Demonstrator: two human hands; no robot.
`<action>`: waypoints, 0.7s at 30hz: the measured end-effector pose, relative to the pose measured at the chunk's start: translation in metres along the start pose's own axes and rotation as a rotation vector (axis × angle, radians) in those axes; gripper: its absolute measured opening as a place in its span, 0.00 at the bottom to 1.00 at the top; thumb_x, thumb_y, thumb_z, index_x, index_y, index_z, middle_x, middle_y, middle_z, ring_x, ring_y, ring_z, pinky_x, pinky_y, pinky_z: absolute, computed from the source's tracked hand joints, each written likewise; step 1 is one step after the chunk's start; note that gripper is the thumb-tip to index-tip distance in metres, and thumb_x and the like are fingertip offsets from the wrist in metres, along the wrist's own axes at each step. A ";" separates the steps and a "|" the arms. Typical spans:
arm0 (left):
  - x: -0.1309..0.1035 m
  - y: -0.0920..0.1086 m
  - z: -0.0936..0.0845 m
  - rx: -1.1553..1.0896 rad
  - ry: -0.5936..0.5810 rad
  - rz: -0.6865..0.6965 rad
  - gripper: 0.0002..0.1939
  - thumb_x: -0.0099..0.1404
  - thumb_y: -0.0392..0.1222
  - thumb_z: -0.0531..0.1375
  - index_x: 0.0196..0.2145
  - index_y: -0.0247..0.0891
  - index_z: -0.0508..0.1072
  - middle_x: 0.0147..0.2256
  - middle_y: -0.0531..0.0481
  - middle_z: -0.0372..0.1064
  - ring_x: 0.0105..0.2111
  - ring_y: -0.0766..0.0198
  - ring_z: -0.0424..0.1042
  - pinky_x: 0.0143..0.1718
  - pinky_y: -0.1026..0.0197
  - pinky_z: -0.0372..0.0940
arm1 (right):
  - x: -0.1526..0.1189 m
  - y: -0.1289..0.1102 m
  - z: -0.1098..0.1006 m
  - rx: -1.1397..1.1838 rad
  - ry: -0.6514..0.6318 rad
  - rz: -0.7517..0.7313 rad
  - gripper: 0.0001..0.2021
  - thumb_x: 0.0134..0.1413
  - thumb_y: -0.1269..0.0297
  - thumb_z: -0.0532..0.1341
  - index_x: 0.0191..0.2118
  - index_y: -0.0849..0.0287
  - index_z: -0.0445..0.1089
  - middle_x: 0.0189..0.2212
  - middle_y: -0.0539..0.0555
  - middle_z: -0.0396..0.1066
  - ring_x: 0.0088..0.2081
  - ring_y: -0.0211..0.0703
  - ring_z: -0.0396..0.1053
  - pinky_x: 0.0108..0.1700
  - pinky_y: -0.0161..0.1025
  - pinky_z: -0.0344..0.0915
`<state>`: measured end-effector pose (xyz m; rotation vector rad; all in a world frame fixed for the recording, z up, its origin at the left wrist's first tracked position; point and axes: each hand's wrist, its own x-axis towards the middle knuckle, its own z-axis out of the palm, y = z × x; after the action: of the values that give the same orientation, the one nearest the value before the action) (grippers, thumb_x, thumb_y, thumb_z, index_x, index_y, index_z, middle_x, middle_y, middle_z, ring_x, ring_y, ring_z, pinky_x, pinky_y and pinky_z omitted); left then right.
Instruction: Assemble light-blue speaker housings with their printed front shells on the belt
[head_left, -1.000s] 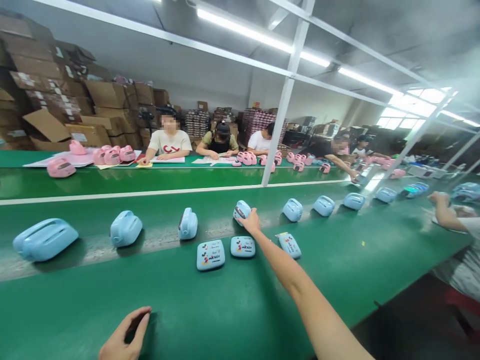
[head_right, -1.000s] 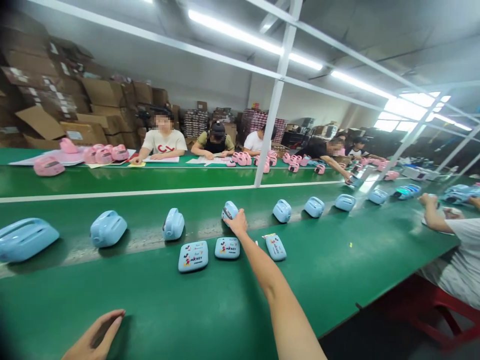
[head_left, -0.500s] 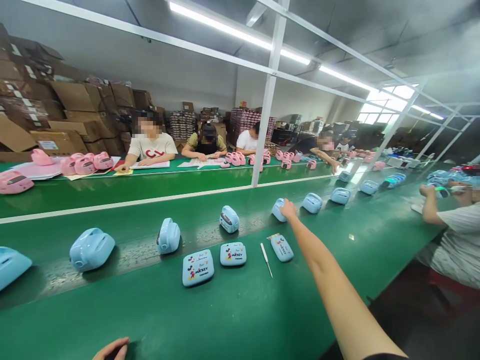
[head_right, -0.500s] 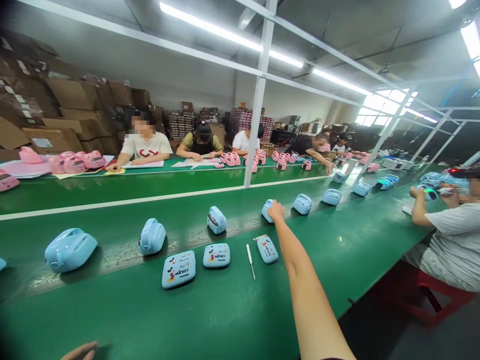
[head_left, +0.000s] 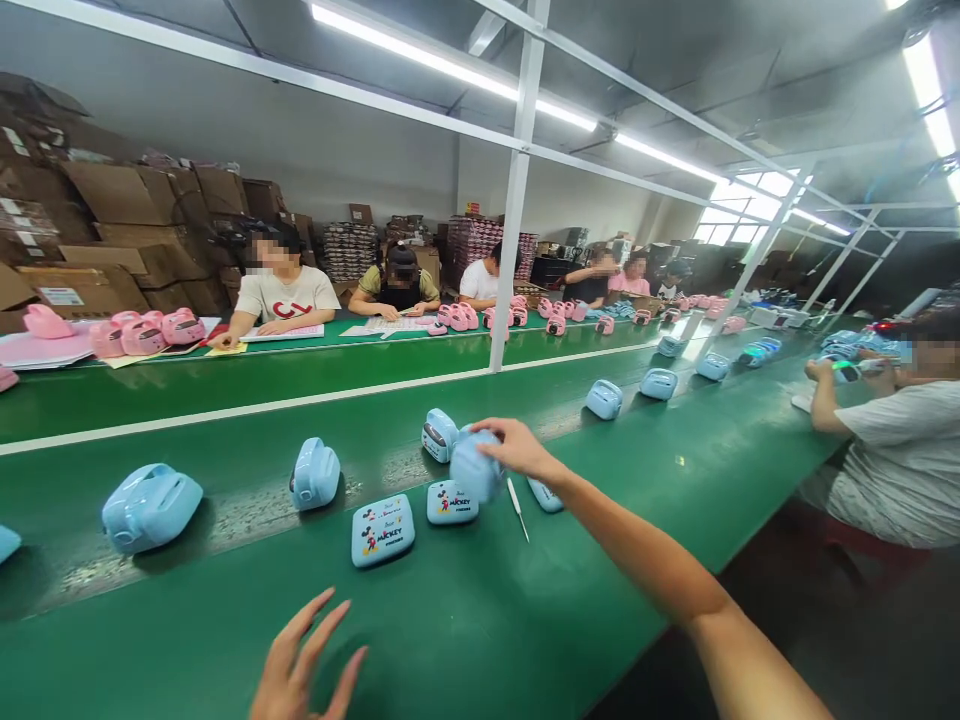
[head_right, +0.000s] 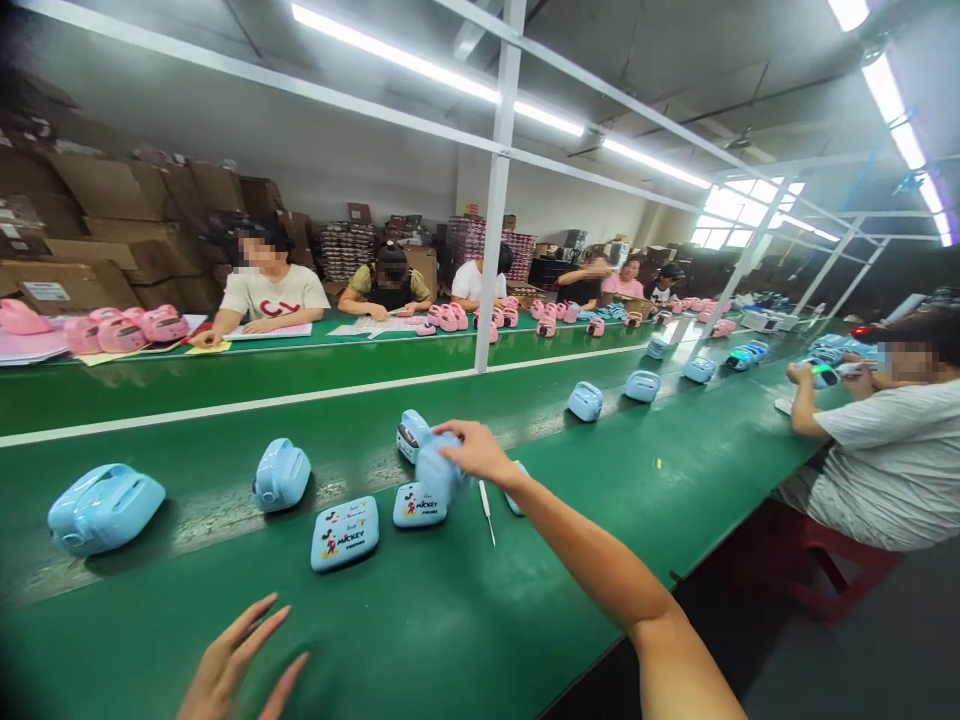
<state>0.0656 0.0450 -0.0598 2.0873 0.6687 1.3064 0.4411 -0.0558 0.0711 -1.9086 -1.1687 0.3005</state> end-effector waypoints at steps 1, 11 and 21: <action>0.003 0.014 0.008 0.067 -0.070 0.151 0.28 0.53 0.45 0.72 0.53 0.52 0.78 0.56 0.44 0.73 0.55 0.44 0.73 0.63 0.42 0.63 | -0.013 -0.013 0.018 0.155 -0.130 -0.012 0.19 0.49 0.66 0.68 0.49 0.55 0.79 0.32 0.48 0.75 0.33 0.38 0.69 0.40 0.36 0.66; -0.043 0.041 -0.027 -0.134 -0.251 -0.223 0.41 0.46 0.42 0.76 0.59 0.51 0.74 0.58 0.41 0.72 0.60 0.37 0.69 0.60 0.38 0.65 | -0.104 -0.070 0.145 0.727 -0.775 0.099 0.28 0.52 0.51 0.71 0.58 0.55 0.70 0.42 0.54 0.72 0.40 0.43 0.72 0.42 0.40 0.69; -0.004 0.008 -0.061 -1.312 0.519 -0.986 0.31 0.58 0.53 0.68 0.58 0.46 0.72 0.60 0.41 0.71 0.66 0.37 0.60 0.60 0.30 0.61 | -0.038 -0.036 0.168 -0.519 -0.362 -0.383 0.37 0.38 0.67 0.78 0.58 0.59 0.69 0.55 0.64 0.67 0.57 0.60 0.63 0.58 0.55 0.64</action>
<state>0.0090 0.0496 -0.0357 0.2599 0.6156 1.1098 0.3009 0.0112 -0.0112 -2.0513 -1.9746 0.1400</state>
